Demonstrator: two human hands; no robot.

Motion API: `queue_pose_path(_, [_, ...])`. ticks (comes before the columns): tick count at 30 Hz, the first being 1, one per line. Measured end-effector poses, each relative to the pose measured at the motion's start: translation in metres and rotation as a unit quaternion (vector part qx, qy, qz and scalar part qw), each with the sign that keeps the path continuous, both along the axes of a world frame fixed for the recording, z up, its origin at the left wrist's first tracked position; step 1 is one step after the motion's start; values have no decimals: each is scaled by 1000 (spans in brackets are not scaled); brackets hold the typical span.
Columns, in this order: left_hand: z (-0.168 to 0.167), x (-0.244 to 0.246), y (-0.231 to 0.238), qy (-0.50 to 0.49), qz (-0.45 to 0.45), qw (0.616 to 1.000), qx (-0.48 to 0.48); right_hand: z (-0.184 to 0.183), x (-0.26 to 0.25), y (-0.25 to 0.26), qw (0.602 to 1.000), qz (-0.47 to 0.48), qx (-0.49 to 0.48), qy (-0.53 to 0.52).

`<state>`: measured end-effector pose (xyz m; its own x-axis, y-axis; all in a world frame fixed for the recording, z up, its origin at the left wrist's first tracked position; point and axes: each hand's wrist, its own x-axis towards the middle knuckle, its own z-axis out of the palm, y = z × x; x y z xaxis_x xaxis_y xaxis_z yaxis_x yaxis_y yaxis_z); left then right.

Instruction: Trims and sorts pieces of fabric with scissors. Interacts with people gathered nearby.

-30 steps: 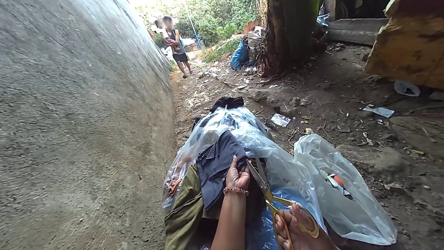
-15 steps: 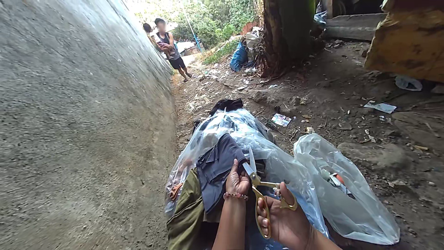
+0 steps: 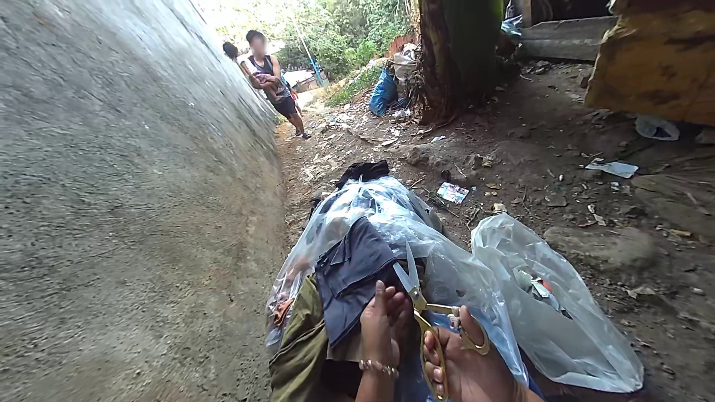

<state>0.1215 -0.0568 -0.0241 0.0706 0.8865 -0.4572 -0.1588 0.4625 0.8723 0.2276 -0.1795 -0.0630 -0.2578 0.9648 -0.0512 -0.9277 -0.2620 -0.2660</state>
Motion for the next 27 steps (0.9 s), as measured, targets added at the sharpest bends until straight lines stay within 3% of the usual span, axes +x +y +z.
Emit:
queue_pose_path(1, [-10, -6, -4, 81, -19, 988, 131, -2, 2, 0, 1000, 5, 4, -2])
queue_pose_path(2, [-21, -13, -3, 181, -35, 944, 273, -5, 3, 0, 1000, 11, 9, -4])
queue_pose_path(4, [-36, -23, 9, 346, -57, 813, 465, -8, 5, 0, 1000, 20, 15, -7])
queue_pose_path(5, [-39, -23, 16, 388, -67, 768, 505, -8, 6, 1, 1000, 22, 15, -7])
queue_pose_path(7, [-48, -17, 28, 435, -68, 724, 531, -6, 7, 2, 999, 25, 18, -13])
queue_pose_path(15, [-54, 6, 31, 492, -55, 703, 510, -4, 8, 1, 998, 29, 36, -47])
queue_pose_path(21, [-24, 22, 25, 596, -138, 713, 342, -6, 7, 3, 996, 39, 48, -68])
queue_pose_path(27, [-48, 19, 33, 592, -79, 681, 423, -11, 8, 0, 998, 36, 36, -45])
